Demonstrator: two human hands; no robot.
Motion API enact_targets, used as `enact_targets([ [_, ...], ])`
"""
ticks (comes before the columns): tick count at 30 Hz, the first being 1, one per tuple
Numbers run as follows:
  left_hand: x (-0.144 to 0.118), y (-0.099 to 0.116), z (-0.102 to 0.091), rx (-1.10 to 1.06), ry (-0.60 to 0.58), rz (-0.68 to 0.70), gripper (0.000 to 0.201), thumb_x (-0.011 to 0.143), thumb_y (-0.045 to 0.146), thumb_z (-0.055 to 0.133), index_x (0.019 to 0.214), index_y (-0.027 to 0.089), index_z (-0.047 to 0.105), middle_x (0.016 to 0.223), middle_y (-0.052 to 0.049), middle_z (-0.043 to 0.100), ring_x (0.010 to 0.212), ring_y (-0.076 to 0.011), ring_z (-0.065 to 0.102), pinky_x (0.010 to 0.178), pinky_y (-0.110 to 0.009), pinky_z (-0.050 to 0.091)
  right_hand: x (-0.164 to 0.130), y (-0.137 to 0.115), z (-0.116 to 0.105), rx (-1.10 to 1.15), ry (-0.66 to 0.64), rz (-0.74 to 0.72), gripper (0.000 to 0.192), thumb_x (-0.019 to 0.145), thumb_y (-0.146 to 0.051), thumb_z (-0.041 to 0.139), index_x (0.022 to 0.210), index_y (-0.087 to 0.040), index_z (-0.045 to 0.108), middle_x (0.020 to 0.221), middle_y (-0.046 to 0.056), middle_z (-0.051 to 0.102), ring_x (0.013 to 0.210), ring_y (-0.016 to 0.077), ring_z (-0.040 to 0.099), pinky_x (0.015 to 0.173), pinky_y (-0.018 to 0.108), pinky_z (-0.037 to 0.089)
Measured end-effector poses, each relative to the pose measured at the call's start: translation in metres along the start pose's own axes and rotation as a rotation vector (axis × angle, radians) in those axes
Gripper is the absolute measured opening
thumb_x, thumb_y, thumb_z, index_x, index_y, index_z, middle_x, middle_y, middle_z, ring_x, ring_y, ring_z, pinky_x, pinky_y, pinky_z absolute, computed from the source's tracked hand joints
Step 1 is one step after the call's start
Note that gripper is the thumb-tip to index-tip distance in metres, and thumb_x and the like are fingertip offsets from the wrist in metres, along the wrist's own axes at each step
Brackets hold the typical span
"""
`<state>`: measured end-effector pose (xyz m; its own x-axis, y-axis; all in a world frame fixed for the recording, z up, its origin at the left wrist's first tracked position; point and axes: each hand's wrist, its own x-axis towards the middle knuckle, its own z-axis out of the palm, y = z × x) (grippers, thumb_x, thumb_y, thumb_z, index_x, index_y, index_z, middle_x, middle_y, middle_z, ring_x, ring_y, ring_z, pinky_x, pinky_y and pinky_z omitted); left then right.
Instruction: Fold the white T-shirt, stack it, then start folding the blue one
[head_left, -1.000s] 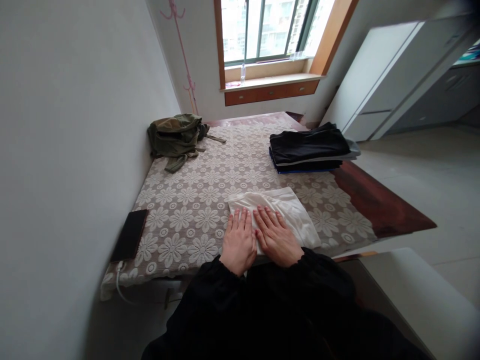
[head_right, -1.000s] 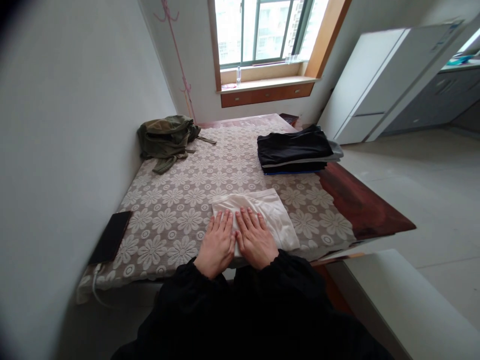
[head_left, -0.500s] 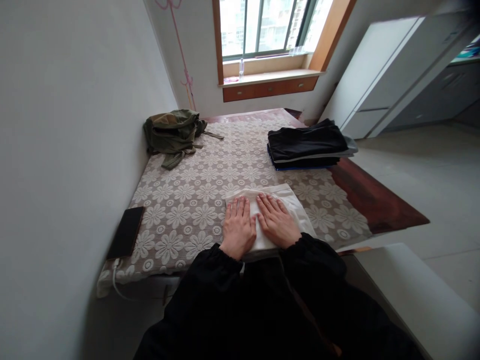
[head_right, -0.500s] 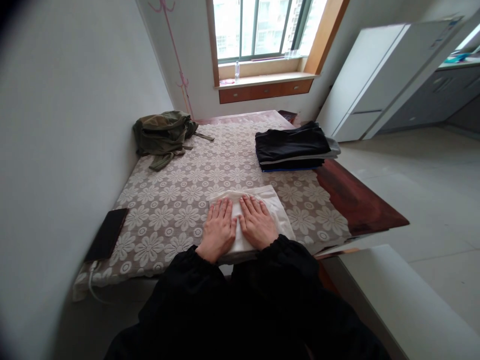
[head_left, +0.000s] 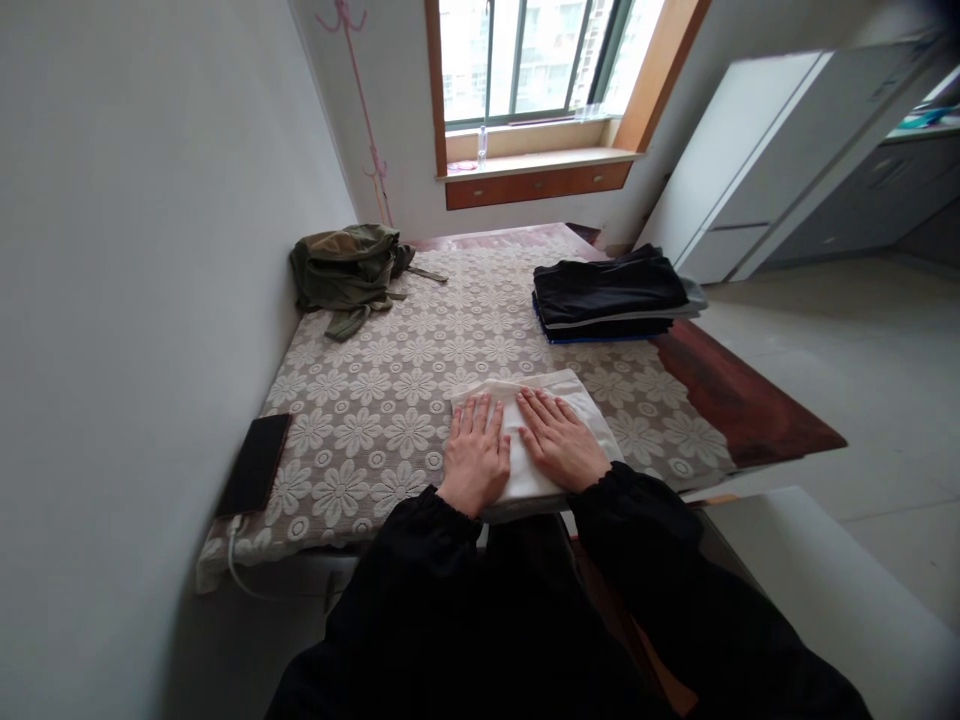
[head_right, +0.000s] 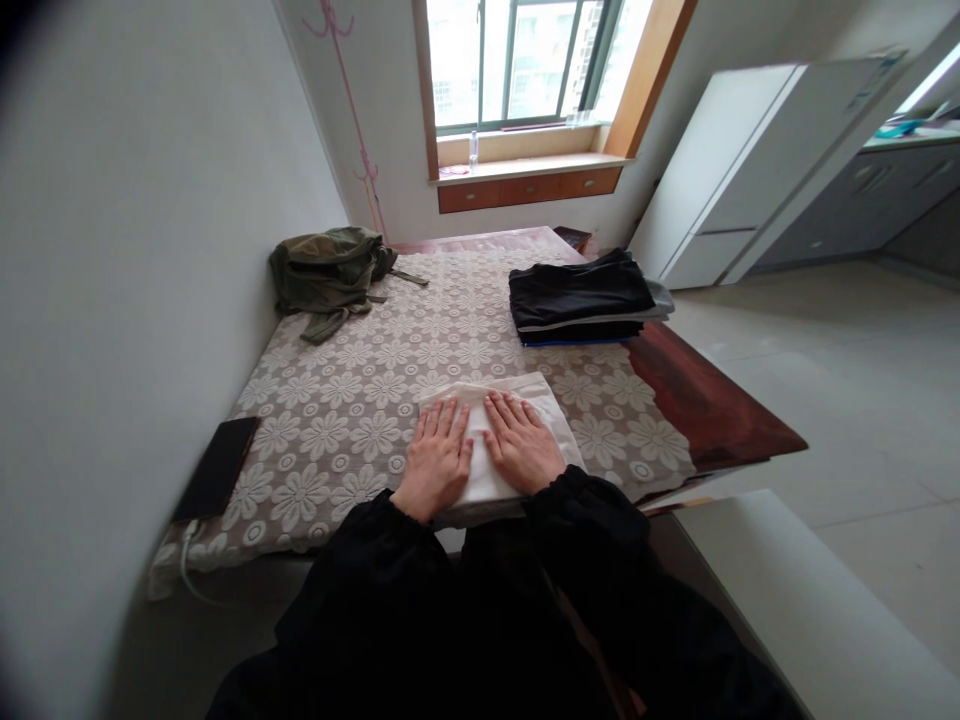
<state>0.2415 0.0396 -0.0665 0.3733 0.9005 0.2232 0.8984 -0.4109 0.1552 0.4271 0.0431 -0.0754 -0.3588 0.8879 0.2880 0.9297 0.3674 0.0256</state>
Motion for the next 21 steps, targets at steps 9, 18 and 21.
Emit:
enact_targets([
  [9,-0.004,0.000,-0.003,0.002,0.016,0.047,0.059,0.105,0.039,0.036,0.159,0.016,0.042,0.167,-0.012,0.040,0.156,-0.0334,0.032,0.128,-0.057,0.026,0.000,0.012,-0.004,0.041,-0.008,-0.088,0.060,0.107,-0.032,0.038,0.162,-0.009,0.037,0.167,0.015,0.038,0.155,0.0298,0.034,0.126,0.049,0.029],
  [18,-0.002,0.015,0.000,0.004,0.039,-0.026,0.058,0.104,0.033,0.037,0.158,0.012,0.043,0.168,-0.015,0.038,0.158,-0.0345,0.029,0.128,-0.057,0.024,-0.012,-0.041,-0.017,0.016,-0.029,0.071,0.054,0.106,-0.023,0.034,0.152,0.001,0.050,0.160,0.021,0.047,0.151,0.0313,0.042,0.124,0.047,0.032],
  [21,-0.004,0.013,-0.001,0.017,0.012,-0.008,0.059,0.104,0.033,0.036,0.160,0.013,0.040,0.171,-0.014,0.033,0.159,-0.0338,0.025,0.129,-0.055,0.022,-0.014,-0.047,-0.014,0.037,0.002,0.116,0.055,0.106,-0.025,0.035,0.154,-0.001,0.047,0.162,0.019,0.045,0.152,0.0304,0.039,0.125,0.047,0.030],
])
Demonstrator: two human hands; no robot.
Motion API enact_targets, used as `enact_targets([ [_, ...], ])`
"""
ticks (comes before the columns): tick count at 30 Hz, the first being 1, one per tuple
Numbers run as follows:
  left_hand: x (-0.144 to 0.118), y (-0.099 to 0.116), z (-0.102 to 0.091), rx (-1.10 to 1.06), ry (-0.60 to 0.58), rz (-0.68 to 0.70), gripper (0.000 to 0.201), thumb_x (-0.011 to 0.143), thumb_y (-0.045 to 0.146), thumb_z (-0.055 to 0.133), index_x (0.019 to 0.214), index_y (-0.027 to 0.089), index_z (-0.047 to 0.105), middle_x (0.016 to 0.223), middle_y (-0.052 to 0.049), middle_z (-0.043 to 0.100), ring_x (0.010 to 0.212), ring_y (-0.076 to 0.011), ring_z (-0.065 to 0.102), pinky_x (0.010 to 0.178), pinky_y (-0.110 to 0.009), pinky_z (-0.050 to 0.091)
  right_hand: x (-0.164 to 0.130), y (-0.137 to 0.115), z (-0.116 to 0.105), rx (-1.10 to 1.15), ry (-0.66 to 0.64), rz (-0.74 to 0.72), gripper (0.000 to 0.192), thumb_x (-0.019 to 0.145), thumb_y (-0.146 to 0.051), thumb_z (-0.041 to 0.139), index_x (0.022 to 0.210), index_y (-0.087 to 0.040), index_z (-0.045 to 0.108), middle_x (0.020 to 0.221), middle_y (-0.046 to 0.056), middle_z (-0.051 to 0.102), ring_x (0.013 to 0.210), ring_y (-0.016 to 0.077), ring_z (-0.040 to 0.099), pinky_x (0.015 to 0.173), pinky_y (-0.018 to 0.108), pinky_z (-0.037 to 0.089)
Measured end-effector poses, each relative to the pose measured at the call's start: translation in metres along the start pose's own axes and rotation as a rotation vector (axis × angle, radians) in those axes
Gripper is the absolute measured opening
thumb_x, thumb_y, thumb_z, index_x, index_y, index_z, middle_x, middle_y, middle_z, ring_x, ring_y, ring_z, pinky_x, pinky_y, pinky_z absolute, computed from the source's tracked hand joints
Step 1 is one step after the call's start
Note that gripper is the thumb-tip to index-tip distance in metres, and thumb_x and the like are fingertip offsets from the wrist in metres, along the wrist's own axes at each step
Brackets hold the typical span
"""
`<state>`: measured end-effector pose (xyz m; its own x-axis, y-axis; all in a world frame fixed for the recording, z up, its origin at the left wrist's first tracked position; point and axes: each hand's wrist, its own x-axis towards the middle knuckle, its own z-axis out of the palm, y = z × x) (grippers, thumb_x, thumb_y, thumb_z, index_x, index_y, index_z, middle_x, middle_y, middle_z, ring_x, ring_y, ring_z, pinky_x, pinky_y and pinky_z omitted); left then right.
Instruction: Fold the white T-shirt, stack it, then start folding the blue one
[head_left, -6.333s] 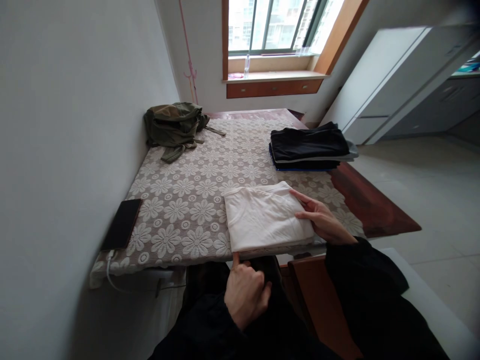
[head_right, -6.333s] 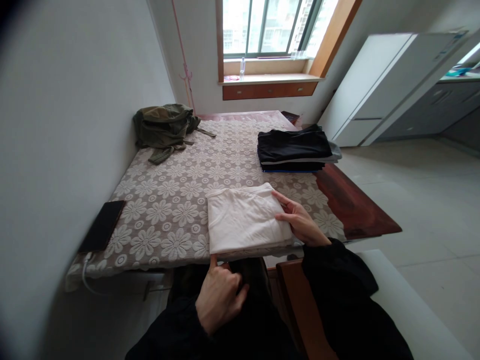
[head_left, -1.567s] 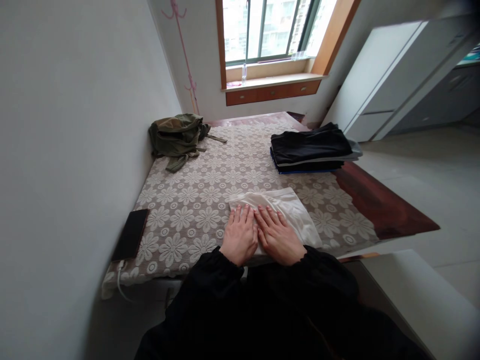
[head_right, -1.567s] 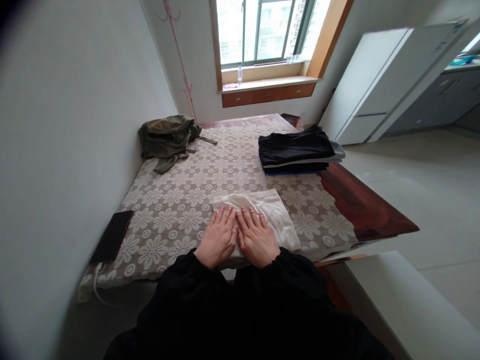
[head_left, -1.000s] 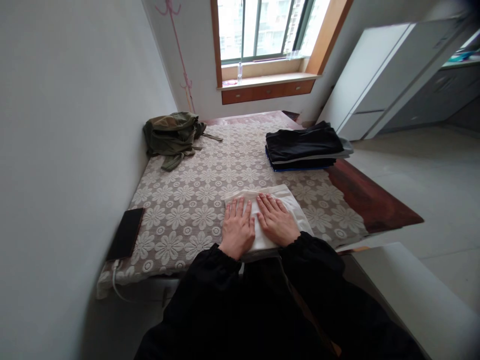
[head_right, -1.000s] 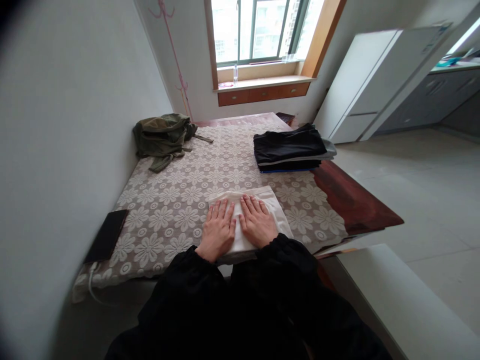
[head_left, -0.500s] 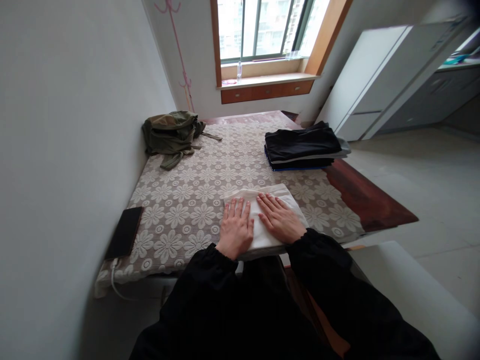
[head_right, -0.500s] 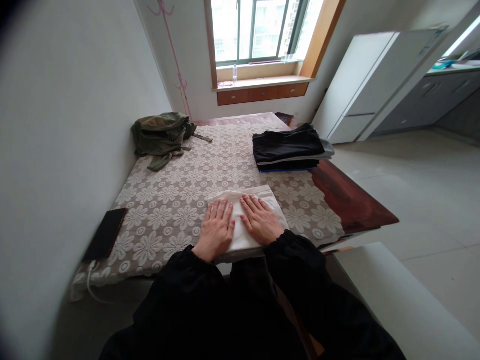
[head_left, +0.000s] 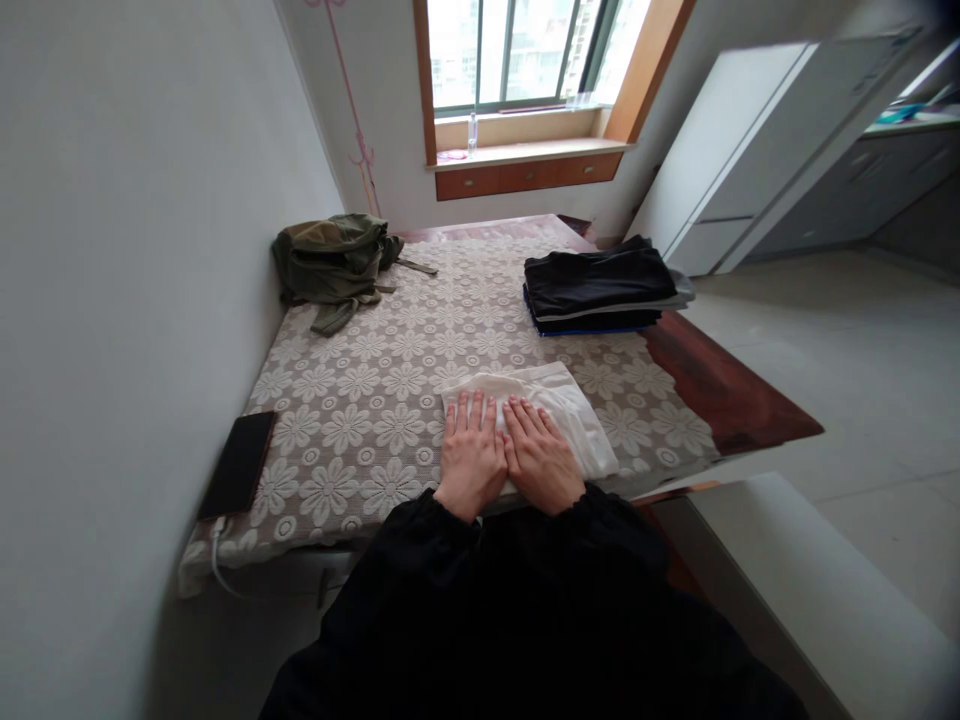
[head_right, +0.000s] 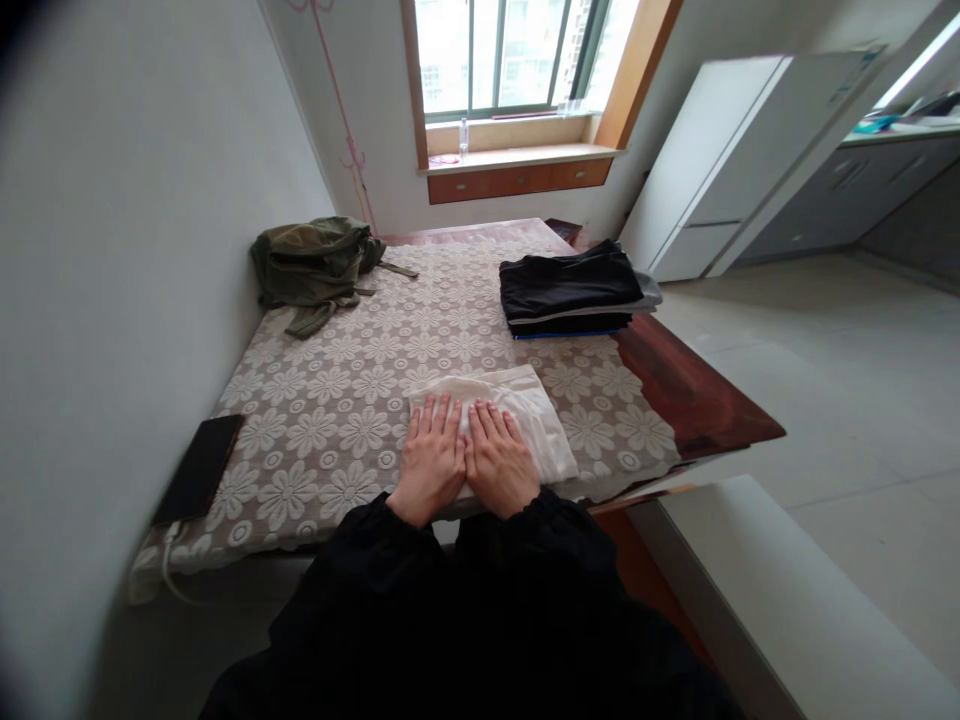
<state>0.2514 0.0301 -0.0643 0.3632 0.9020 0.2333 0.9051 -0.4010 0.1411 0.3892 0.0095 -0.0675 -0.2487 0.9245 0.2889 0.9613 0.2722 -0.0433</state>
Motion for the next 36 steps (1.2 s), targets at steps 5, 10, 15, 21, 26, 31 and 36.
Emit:
enact_targets([
  [5,-0.003,-0.002,-0.004,0.007,-0.020,0.027,0.062,0.103,0.034,0.039,0.161,0.013,0.038,0.171,-0.015,0.033,0.159,-0.0348,0.025,0.129,-0.057,0.020,0.000,0.008,0.001,0.015,0.006,-0.044,0.056,0.106,-0.027,0.037,0.157,-0.003,0.045,0.163,0.018,0.043,0.154,0.0293,0.036,0.126,0.047,0.028],
  [10,-0.012,-0.002,-0.005,-0.010,-0.010,0.073,0.060,0.104,0.034,0.035,0.162,0.016,0.037,0.170,-0.012,0.034,0.159,-0.0337,0.025,0.130,-0.060,0.018,-0.001,0.011,-0.001,0.001,-0.013,-0.073,0.057,0.104,-0.026,0.039,0.156,-0.002,0.045,0.165,0.018,0.040,0.155,0.0296,0.035,0.127,0.047,0.028],
  [15,-0.024,-0.004,-0.005,-0.018,0.022,0.135,0.061,0.105,0.034,0.035,0.163,0.017,0.034,0.170,-0.009,0.035,0.160,-0.0321,0.023,0.131,-0.060,0.015,-0.001,0.011,0.000,-0.006,-0.009,-0.100,0.057,0.104,-0.025,0.039,0.155,-0.001,0.046,0.165,0.019,0.038,0.155,0.0308,0.034,0.127,0.047,0.028],
  [21,-0.038,-0.007,-0.006,0.001,0.028,0.218,0.064,0.103,0.033,0.036,0.164,0.013,0.031,0.172,-0.009,0.031,0.161,-0.0300,0.018,0.131,-0.057,0.018,-0.002,0.013,0.001,0.003,0.004,-0.112,0.060,0.104,-0.026,0.038,0.159,-0.003,0.040,0.167,0.019,0.035,0.156,0.0318,0.033,0.126,0.051,0.030],
  [26,-0.046,-0.010,-0.013,0.003,0.002,0.282,0.062,0.106,0.039,0.033,0.160,0.010,0.037,0.172,-0.011,0.030,0.162,-0.0274,0.017,0.132,-0.052,0.018,-0.002,0.015,0.003,0.017,0.009,-0.120,0.060,0.105,-0.027,0.038,0.161,-0.005,0.037,0.167,0.018,0.035,0.156,0.0313,0.032,0.126,0.050,0.029],
  [31,-0.050,-0.012,-0.017,0.016,-0.015,0.307,0.063,0.107,0.043,0.033,0.159,0.008,0.039,0.171,-0.013,0.030,0.162,-0.0271,0.017,0.132,-0.051,0.017,-0.002,0.019,0.003,0.022,-0.006,-0.141,0.058,0.106,-0.029,0.035,0.158,-0.002,0.040,0.167,0.020,0.035,0.157,0.0312,0.031,0.127,0.050,0.028],
  [36,-0.053,-0.016,-0.020,-0.004,-0.037,0.334,0.066,0.108,0.048,0.034,0.160,0.009,0.037,0.172,-0.013,0.029,0.161,-0.0272,0.018,0.132,-0.050,0.018,-0.003,0.025,0.002,0.043,-0.025,-0.179,0.059,0.107,-0.030,0.036,0.160,-0.004,0.039,0.167,0.019,0.036,0.157,0.0302,0.030,0.127,0.049,0.028],
])
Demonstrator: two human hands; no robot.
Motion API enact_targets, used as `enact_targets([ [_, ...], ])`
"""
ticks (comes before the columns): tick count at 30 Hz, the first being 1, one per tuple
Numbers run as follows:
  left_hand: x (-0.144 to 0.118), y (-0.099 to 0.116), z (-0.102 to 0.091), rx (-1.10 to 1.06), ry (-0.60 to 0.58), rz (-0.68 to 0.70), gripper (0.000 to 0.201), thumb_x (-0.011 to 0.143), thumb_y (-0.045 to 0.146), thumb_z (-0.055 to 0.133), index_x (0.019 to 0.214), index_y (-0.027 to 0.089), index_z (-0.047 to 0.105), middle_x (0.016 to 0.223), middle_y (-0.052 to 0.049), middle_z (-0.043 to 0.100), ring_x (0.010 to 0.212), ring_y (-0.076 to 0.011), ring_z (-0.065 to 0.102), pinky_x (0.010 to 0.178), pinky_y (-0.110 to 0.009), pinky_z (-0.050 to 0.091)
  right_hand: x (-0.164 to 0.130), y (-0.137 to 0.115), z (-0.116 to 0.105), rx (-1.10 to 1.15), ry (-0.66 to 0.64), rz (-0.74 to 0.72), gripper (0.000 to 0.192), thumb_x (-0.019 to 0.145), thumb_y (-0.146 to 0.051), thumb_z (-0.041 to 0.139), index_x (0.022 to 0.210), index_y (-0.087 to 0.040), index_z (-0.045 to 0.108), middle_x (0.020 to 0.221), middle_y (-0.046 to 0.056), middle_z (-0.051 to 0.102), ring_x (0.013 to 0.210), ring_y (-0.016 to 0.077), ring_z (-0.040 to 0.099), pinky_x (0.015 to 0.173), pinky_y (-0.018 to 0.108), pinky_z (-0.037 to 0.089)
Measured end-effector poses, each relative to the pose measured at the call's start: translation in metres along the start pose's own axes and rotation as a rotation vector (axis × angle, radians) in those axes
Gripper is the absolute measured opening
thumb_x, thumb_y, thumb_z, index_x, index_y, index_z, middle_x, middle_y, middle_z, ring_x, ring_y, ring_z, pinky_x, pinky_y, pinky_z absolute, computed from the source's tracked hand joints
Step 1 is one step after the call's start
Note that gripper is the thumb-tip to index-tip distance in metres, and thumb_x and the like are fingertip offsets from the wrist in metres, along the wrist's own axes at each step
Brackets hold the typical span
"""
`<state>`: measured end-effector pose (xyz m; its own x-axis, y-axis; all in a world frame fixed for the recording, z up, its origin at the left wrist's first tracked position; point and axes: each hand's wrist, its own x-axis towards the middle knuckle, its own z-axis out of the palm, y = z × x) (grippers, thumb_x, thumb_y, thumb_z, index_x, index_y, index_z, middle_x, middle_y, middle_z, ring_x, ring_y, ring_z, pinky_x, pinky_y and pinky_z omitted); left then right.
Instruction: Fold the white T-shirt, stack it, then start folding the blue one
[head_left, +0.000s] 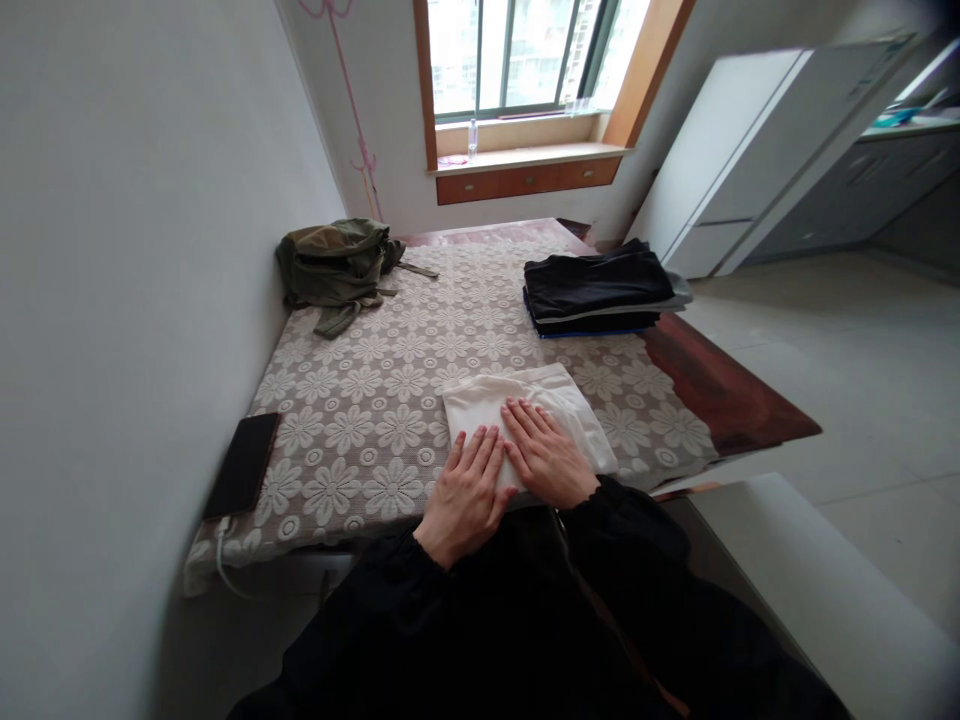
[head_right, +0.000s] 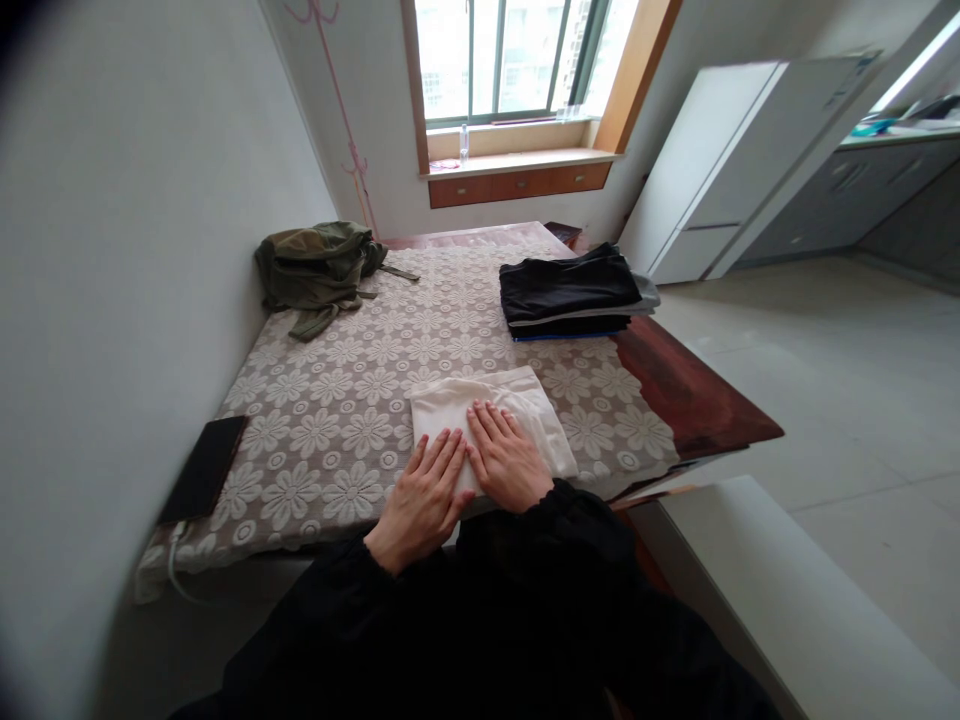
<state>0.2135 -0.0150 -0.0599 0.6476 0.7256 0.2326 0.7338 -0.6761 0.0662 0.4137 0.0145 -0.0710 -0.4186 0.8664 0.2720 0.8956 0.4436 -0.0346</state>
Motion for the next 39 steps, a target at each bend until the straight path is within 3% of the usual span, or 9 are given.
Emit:
enact_targets([
  [5,-0.002,-0.003,-0.003,-0.016,-0.013,0.032,0.074,0.105,0.058,0.038,0.161,0.010,0.036,0.172,-0.014,0.029,0.161,-0.0280,0.021,0.131,-0.050,0.022,-0.001,0.002,-0.002,0.019,-0.018,-0.025,0.059,0.107,-0.031,0.036,0.160,-0.005,0.039,0.167,0.019,0.035,0.158,0.0296,0.028,0.128,0.049,0.028],
  [15,-0.003,-0.004,-0.001,-0.012,0.017,0.037,0.067,0.107,0.055,0.038,0.159,0.013,0.041,0.169,-0.011,0.037,0.159,-0.0243,0.026,0.131,-0.047,0.026,-0.002,0.002,-0.003,0.030,-0.020,-0.031,0.060,0.106,-0.030,0.038,0.161,-0.006,0.037,0.168,0.019,0.034,0.158,0.0301,0.028,0.128,0.051,0.027],
  [19,-0.003,-0.002,-0.001,-0.006,0.017,0.015,0.064,0.108,0.051,0.036,0.159,0.013,0.041,0.169,-0.010,0.037,0.159,-0.0240,0.026,0.131,-0.047,0.025,-0.002,0.001,-0.008,0.079,-0.016,-0.043,0.056,0.105,-0.027,0.039,0.157,-0.006,0.044,0.165,0.018,0.040,0.156,0.0303,0.032,0.127,0.050,0.031],
  [22,-0.003,-0.001,-0.003,0.003,0.017,0.015,0.065,0.108,0.051,0.037,0.161,0.015,0.036,0.170,-0.009,0.034,0.160,-0.0241,0.024,0.131,-0.047,0.027,-0.008,0.004,-0.015,0.172,-0.011,-0.134,0.054,0.106,-0.029,0.042,0.157,-0.013,0.047,0.162,0.013,0.048,0.153,0.0276,0.039,0.125,0.049,0.035],
  [28,-0.003,-0.001,-0.006,-0.015,0.004,0.023,0.063,0.107,0.055,0.038,0.162,0.024,0.037,0.170,-0.008,0.036,0.159,-0.0271,0.028,0.130,-0.050,0.028,-0.046,0.042,-0.029,0.236,0.016,-0.245,0.071,0.099,-0.040,0.063,0.163,-0.022,0.037,0.159,0.010,0.052,0.150,0.0296,0.044,0.124,0.053,0.039],
  [34,-0.003,0.000,-0.006,-0.021,0.000,0.018,0.060,0.107,0.052,0.039,0.160,0.025,0.039,0.170,-0.007,0.037,0.158,-0.0285,0.029,0.129,-0.051,0.027,-0.077,0.092,-0.036,0.247,0.049,-0.202,0.062,0.100,-0.014,0.048,0.161,-0.025,0.042,0.158,0.008,0.053,0.149,0.0269,0.046,0.122,0.050,0.044],
  [39,-0.003,0.000,-0.008,-0.017,-0.007,0.022,0.059,0.107,0.053,0.039,0.160,0.028,0.040,0.170,-0.005,0.037,0.158,-0.0299,0.029,0.129,-0.052,0.026,-0.082,0.099,-0.035,0.167,0.114,-0.154,0.079,0.088,-0.001,0.045,0.161,-0.028,0.042,0.158,0.004,0.054,0.143,0.0266,0.052,0.117,0.049,0.048],
])
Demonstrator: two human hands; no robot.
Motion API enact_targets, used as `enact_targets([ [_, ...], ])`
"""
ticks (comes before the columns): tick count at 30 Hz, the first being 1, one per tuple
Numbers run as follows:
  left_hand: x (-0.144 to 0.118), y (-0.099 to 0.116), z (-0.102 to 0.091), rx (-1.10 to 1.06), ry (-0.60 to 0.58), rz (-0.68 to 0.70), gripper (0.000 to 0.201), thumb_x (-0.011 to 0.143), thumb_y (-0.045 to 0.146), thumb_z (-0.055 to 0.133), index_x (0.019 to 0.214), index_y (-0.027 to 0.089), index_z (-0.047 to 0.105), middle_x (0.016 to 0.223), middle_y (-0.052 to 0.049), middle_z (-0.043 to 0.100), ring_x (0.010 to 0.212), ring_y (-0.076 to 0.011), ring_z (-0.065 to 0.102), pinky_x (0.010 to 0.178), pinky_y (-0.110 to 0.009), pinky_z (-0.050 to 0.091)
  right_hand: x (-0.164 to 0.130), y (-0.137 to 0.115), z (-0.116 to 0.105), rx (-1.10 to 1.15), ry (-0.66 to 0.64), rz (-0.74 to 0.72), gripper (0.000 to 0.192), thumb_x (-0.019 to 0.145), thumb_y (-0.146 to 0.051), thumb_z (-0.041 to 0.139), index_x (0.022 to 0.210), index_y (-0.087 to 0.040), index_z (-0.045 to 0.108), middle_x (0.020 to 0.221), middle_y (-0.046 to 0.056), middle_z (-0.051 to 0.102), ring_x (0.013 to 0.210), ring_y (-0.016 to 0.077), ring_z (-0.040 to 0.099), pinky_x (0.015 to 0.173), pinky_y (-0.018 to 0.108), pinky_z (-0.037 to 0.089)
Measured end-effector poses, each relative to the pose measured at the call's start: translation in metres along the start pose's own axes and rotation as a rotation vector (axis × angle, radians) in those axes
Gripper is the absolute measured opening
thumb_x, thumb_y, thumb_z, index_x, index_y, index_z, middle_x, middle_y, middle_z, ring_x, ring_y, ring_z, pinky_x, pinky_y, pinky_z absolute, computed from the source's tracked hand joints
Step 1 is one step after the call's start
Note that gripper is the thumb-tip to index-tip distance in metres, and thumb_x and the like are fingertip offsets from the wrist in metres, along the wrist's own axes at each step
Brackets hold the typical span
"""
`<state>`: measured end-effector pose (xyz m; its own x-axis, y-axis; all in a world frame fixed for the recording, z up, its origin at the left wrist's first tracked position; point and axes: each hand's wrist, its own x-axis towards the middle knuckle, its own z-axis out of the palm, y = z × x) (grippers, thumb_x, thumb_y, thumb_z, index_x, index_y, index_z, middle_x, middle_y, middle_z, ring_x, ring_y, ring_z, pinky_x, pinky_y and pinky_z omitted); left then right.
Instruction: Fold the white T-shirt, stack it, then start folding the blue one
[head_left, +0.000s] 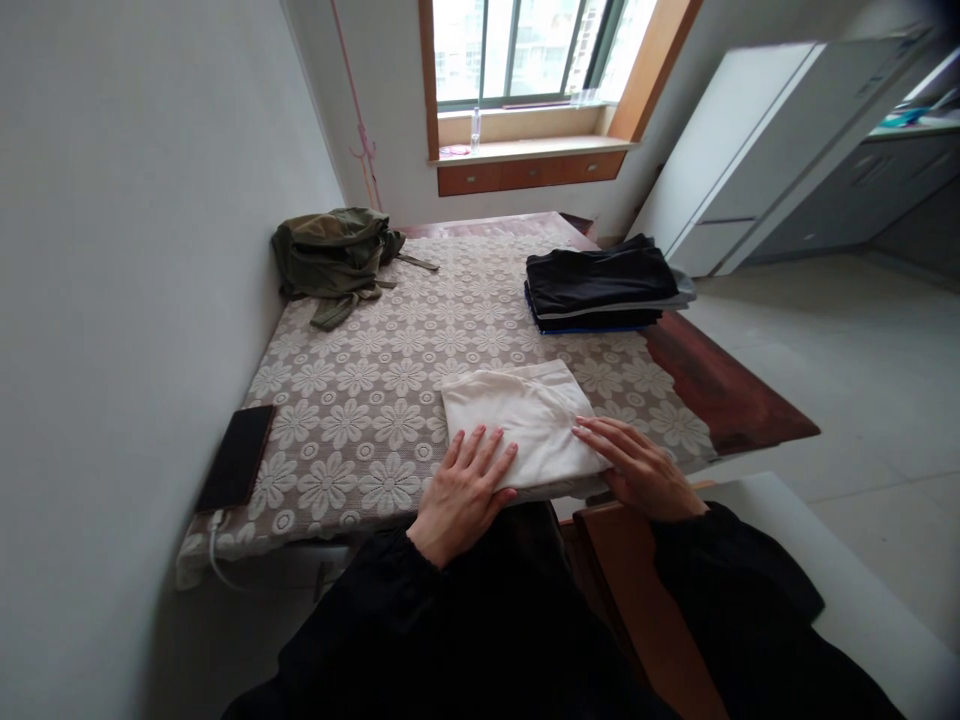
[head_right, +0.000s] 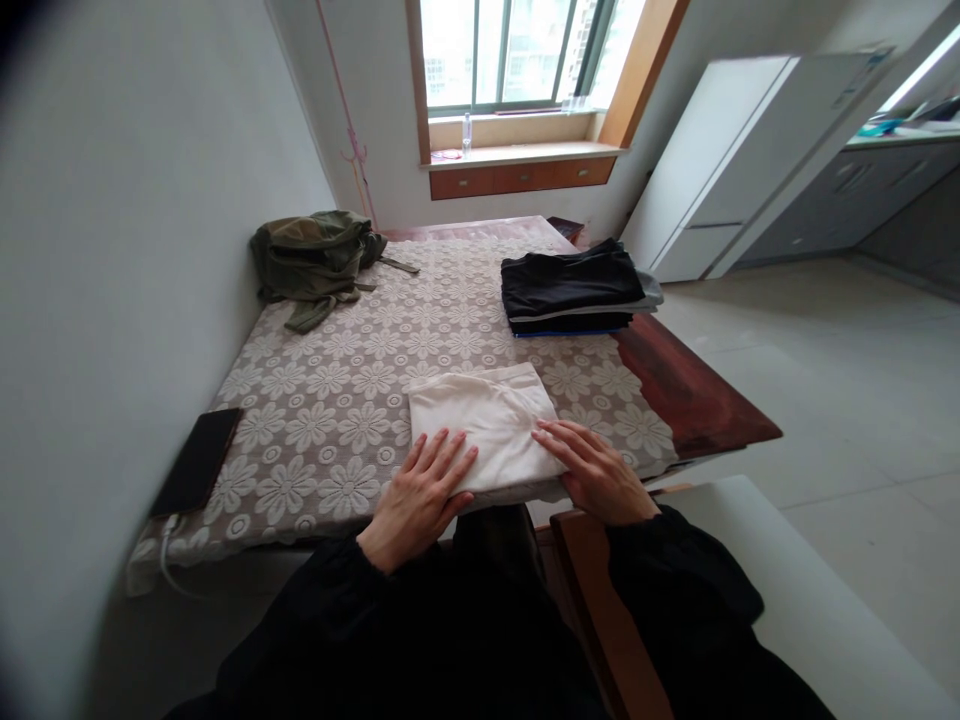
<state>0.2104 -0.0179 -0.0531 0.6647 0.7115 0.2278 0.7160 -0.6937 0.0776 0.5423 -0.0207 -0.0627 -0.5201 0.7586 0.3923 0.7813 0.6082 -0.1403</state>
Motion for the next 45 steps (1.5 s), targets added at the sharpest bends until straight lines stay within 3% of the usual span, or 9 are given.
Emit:
enact_targets([
  [3,0.000,0.000,-0.001,0.009,-0.001,0.005,0.059,0.107,0.052,0.039,0.160,0.029,0.040,0.170,-0.005,0.036,0.159,-0.0304,0.028,0.129,-0.052,0.026,0.002,-0.001,0.000,-0.043,-0.024,0.001,0.079,0.084,0.001,0.046,0.155,-0.032,0.051,0.159,0.000,0.053,0.128,0.0257,0.062,0.110,0.046,0.053],
  [8,0.000,0.000,-0.001,0.017,-0.008,0.018,0.058,0.107,0.051,0.041,0.161,0.030,0.039,0.171,-0.005,0.036,0.159,-0.0319,0.027,0.129,-0.054,0.026,0.011,0.005,-0.002,-0.019,-0.020,-0.029,0.055,0.090,-0.004,0.049,0.132,-0.031,0.073,0.149,0.001,0.063,0.113,0.0233,0.069,0.101,0.042,0.058],
  [17,-0.001,-0.001,0.002,0.058,0.002,0.039,0.062,0.105,0.051,0.045,0.162,0.029,0.035,0.172,-0.006,0.034,0.159,-0.0329,0.027,0.128,-0.055,0.026,0.024,0.004,0.003,0.295,0.091,-0.002,0.060,0.082,-0.004,0.051,0.131,-0.033,0.068,0.134,-0.001,0.073,0.111,0.0212,0.075,0.092,0.032,0.062],
  [21,-0.001,-0.001,0.001,0.056,0.002,0.038,0.060,0.106,0.049,0.045,0.162,0.030,0.036,0.171,-0.006,0.034,0.159,-0.0328,0.028,0.128,-0.055,0.026,0.031,-0.003,-0.006,0.527,0.089,0.117,0.047,0.081,-0.008,0.053,0.117,-0.031,0.074,0.129,0.001,0.075,0.117,0.0251,0.072,0.101,0.038,0.058],
  [25,-0.001,0.000,0.001,0.040,-0.005,0.039,0.059,0.106,0.049,0.045,0.161,0.029,0.037,0.171,-0.006,0.035,0.159,-0.0338,0.027,0.128,-0.055,0.026,0.040,0.000,-0.017,0.774,-0.056,0.241,0.025,0.086,-0.023,0.061,0.105,-0.029,0.077,0.140,0.004,0.069,0.132,0.0321,0.063,0.112,0.047,0.049],
  [29,-0.001,0.000,0.000,0.023,-0.012,0.037,0.060,0.106,0.049,0.045,0.162,0.030,0.037,0.171,-0.006,0.035,0.159,-0.0343,0.026,0.128,-0.056,0.026,0.043,0.005,-0.015,1.118,-0.096,0.421,0.042,0.089,-0.052,0.065,0.126,-0.032,0.072,0.162,0.003,0.050,0.152,0.0355,0.040,0.120,0.053,0.040],
  [34,-0.001,-0.001,0.000,0.026,-0.013,0.034,0.060,0.105,0.049,0.045,0.162,0.029,0.037,0.171,-0.006,0.034,0.158,-0.0340,0.027,0.128,-0.055,0.025,0.050,0.006,-0.003,1.308,-0.011,0.712,0.041,0.086,-0.051,0.075,0.125,-0.037,0.070,0.164,0.000,0.047,0.152,0.0322,0.040,0.118,0.051,0.043],
  [38,-0.001,-0.001,0.000,0.029,-0.010,0.034,0.061,0.105,0.049,0.045,0.162,0.029,0.036,0.171,-0.006,0.034,0.159,-0.0333,0.027,0.128,-0.055,0.025,0.064,0.008,-0.003,1.188,-0.010,0.607,0.036,0.080,-0.044,0.084,0.114,-0.035,0.075,0.158,0.000,0.054,0.152,0.0328,0.041,0.125,0.053,0.033],
  [45,-0.001,-0.001,0.000,0.019,-0.011,0.028,0.061,0.106,0.050,0.044,0.162,0.030,0.036,0.171,-0.006,0.034,0.159,-0.0333,0.027,0.128,-0.054,0.026,0.082,0.012,-0.001,0.845,-0.156,0.331,0.022,0.094,-0.041,0.068,0.109,-0.034,0.082,0.147,0.002,0.065,0.144,0.0337,0.052,0.126,0.056,0.031],
])
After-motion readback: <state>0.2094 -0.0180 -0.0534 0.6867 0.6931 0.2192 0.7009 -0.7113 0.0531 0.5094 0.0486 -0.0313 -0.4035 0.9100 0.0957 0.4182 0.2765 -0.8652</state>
